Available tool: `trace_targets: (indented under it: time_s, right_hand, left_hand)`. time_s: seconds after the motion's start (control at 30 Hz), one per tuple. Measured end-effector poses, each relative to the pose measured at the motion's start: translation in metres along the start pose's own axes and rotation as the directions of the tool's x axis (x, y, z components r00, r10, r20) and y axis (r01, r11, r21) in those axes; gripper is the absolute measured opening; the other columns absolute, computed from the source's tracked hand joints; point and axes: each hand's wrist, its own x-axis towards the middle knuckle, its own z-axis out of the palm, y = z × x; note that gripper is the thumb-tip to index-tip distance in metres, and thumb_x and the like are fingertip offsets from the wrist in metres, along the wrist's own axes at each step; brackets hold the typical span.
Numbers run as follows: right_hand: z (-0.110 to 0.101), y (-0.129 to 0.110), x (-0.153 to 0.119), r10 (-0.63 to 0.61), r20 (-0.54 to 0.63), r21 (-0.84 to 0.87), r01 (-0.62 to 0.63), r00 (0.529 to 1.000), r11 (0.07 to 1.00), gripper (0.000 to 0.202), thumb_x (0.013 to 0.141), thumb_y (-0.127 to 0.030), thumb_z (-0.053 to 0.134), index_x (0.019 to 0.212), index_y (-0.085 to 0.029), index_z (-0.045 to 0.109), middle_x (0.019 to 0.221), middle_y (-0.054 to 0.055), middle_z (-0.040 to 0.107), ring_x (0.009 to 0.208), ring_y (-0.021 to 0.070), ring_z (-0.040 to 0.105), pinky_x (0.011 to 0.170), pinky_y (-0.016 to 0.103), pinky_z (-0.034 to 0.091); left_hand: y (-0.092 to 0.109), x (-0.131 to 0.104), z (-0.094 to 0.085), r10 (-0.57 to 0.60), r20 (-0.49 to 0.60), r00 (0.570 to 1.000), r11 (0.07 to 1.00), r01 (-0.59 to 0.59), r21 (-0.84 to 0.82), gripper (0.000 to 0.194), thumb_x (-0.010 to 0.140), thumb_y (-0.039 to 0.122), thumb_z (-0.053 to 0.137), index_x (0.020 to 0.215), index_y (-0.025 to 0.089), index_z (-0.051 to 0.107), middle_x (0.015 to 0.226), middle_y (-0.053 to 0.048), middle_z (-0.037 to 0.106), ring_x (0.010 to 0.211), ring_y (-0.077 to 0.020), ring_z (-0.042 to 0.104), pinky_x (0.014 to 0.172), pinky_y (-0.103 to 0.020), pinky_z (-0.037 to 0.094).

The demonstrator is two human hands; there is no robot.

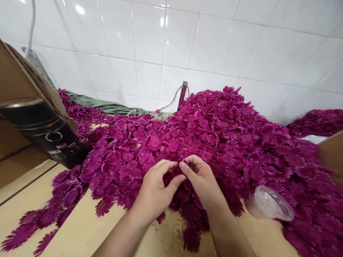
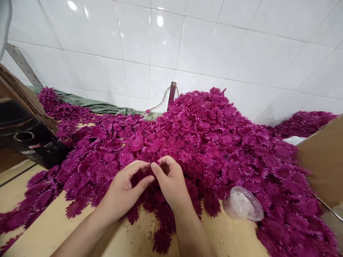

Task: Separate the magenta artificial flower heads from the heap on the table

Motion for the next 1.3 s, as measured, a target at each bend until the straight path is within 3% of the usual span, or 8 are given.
trace_targets:
  time_s: [0.17, 0.43, 0.67, 0.87, 0.97, 1.07, 1.17, 1.3]
  right_hand:
    - [0.001, 0.0, -0.001, 0.002, 0.012, -0.03, -0.001, 1.0, 1.0, 0.023, 0.067, -0.038, 0.062, 0.069, -0.019, 0.05, 0.06, -0.005, 0.045, 0.054, 0.0082, 0.04, 0.052, 0.021, 0.037]
    - [0.008, 0.002, -0.002, 0.007, 0.164, 0.001, -0.007, 0.986, 1.0, 0.022, 0.067, -0.034, 0.065, 0.082, -0.021, 0.055, 0.077, 0.0, 0.058, 0.072, 0.0127, 0.054, 0.068, 0.026, 0.046]
    - [0.012, 0.003, 0.002, 0.002, 0.213, -0.049, 0.008, 0.977, 0.999, 0.017, 0.067, -0.032, 0.063, 0.069, -0.019, 0.054, 0.064, -0.003, 0.054, 0.06, 0.0102, 0.049, 0.06, 0.024, 0.042]
    - [0.015, 0.002, -0.003, -0.123, 0.125, -0.137, 0.139, 0.985, 0.981, 0.016, 0.074, -0.03, 0.057, 0.064, -0.019, 0.05, 0.057, -0.004, 0.045, 0.054, 0.0098, 0.04, 0.051, 0.022, 0.035]
    - [-0.001, 0.005, -0.006, -0.217, -0.07, -0.14, 0.206, 0.974, 0.969, 0.016, 0.077, -0.032, 0.055, 0.067, -0.02, 0.052, 0.061, -0.003, 0.047, 0.056, 0.0106, 0.042, 0.052, 0.023, 0.036]
    - [-0.024, 0.01, -0.006, -0.189, -0.244, -0.087, 0.173, 0.951, 0.981, 0.018, 0.077, -0.037, 0.055, 0.071, -0.02, 0.052, 0.062, -0.002, 0.047, 0.057, 0.0112, 0.043, 0.052, 0.023, 0.037]
    - [-0.032, 0.011, -0.001, -0.125, -0.213, -0.137, 0.097, 0.969, 0.986, 0.018, 0.073, -0.037, 0.059, 0.078, -0.02, 0.054, 0.068, -0.001, 0.051, 0.062, 0.0128, 0.049, 0.058, 0.026, 0.042]
    - [-0.015, 0.001, 0.002, -0.258, -0.203, -0.331, 0.182, 0.945, 0.926, 0.027, 0.072, -0.033, 0.059, 0.096, -0.02, 0.054, 0.093, 0.006, 0.055, 0.089, 0.0186, 0.053, 0.08, 0.034, 0.044]
  left_hand:
    - [-0.004, 0.008, -0.001, -0.238, -0.052, 0.97, 0.94, 0.216, -0.265, 0.008, 0.069, 0.026, 0.057, 0.068, 0.018, 0.06, 0.061, 0.002, 0.057, 0.058, -0.012, 0.049, 0.057, -0.023, 0.039]
    - [-0.009, 0.007, -0.007, -0.316, -0.023, 0.948, 0.886, 0.287, -0.363, 0.029, 0.062, 0.037, 0.065, 0.055, 0.018, 0.045, 0.05, 0.007, 0.038, 0.048, -0.0073, 0.032, 0.047, -0.019, 0.026]
    - [-0.014, 0.005, -0.005, -0.323, 0.089, 0.942, 0.823, 0.326, -0.465, 0.036, 0.063, 0.044, 0.065, 0.053, 0.017, 0.042, 0.051, 0.007, 0.037, 0.05, -0.0072, 0.03, 0.048, -0.02, 0.025]
    - [-0.011, 0.009, -0.006, -0.408, 0.079, 0.909, 0.619, 0.339, -0.708, 0.032, 0.061, 0.035, 0.069, 0.053, 0.016, 0.044, 0.052, 0.007, 0.045, 0.051, -0.0063, 0.038, 0.051, -0.018, 0.032]
    - [-0.015, 0.019, -0.024, -0.547, -0.055, 0.835, 0.532, 0.296, -0.793, 0.026, 0.057, 0.029, 0.073, 0.057, 0.017, 0.051, 0.055, 0.006, 0.052, 0.052, -0.0071, 0.046, 0.052, -0.019, 0.037]
    - [-0.022, 0.024, -0.043, -0.577, -0.246, 0.779, 0.519, 0.117, -0.846, 0.028, 0.052, 0.029, 0.077, 0.062, 0.018, 0.053, 0.055, 0.007, 0.055, 0.052, -0.007, 0.049, 0.05, -0.018, 0.038]
    - [-0.022, 0.02, -0.044, -0.527, -0.177, 0.831, 0.568, 0.19, -0.801, 0.031, 0.052, 0.035, 0.077, 0.064, 0.017, 0.055, 0.06, 0.005, 0.059, 0.056, -0.0083, 0.053, 0.055, -0.019, 0.042]
    - [-0.015, 0.011, -0.024, -0.487, -0.044, 0.872, 0.619, 0.309, -0.722, 0.03, 0.057, 0.039, 0.073, 0.06, 0.017, 0.054, 0.054, 0.007, 0.054, 0.051, -0.0061, 0.048, 0.053, -0.018, 0.039]
